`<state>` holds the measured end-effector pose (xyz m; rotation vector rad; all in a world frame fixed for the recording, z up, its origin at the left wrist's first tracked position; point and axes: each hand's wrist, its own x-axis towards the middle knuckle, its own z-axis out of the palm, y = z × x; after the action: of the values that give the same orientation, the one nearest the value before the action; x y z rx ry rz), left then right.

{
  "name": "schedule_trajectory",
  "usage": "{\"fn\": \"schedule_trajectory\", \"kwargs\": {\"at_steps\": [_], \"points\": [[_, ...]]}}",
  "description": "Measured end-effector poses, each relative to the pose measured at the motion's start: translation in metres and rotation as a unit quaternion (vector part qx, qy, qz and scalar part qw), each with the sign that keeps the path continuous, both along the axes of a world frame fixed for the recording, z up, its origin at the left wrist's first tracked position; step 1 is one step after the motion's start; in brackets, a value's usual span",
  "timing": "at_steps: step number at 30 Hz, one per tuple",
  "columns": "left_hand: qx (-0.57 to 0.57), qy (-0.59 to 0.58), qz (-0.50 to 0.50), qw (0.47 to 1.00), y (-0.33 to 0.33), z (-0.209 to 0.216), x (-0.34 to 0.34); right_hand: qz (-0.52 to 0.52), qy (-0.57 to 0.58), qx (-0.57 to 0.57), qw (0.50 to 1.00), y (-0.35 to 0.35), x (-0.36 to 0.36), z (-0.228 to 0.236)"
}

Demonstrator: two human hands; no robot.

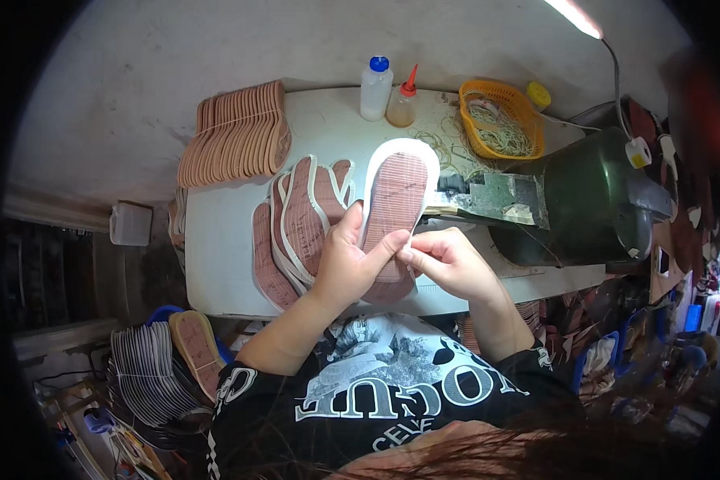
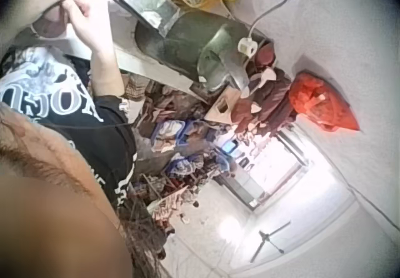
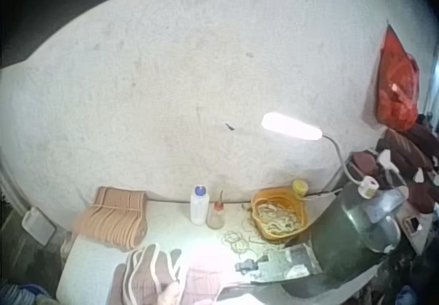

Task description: Aligning and preparing shoe insole components at a manufacturing workstation.

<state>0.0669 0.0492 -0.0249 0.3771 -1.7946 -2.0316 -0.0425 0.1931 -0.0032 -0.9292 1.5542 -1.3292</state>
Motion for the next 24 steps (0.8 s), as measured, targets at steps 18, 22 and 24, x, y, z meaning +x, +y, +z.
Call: {"fn": "schedule_trajectory", "kwargs": {"at_steps": [18, 22, 24], "points": [[-0.186, -0.12, 0.016, 0.975, -0.033, -0.027, -0.094, -0.168, -0.219, -0.083, 0.958, 0.035, 0.025, -0.03], [-0.246, -0.145, 0.024, 0.958, -0.024, -0.017, -0.102, -0.212, -0.247, -0.108, 0.939, 0.035, 0.022, -0.031], [-0.251, -0.143, 0.028, 0.957, -0.027, -0.017, -0.109, -0.211, -0.273, -0.109, 0.932, 0.034, 0.015, -0.035]]}}
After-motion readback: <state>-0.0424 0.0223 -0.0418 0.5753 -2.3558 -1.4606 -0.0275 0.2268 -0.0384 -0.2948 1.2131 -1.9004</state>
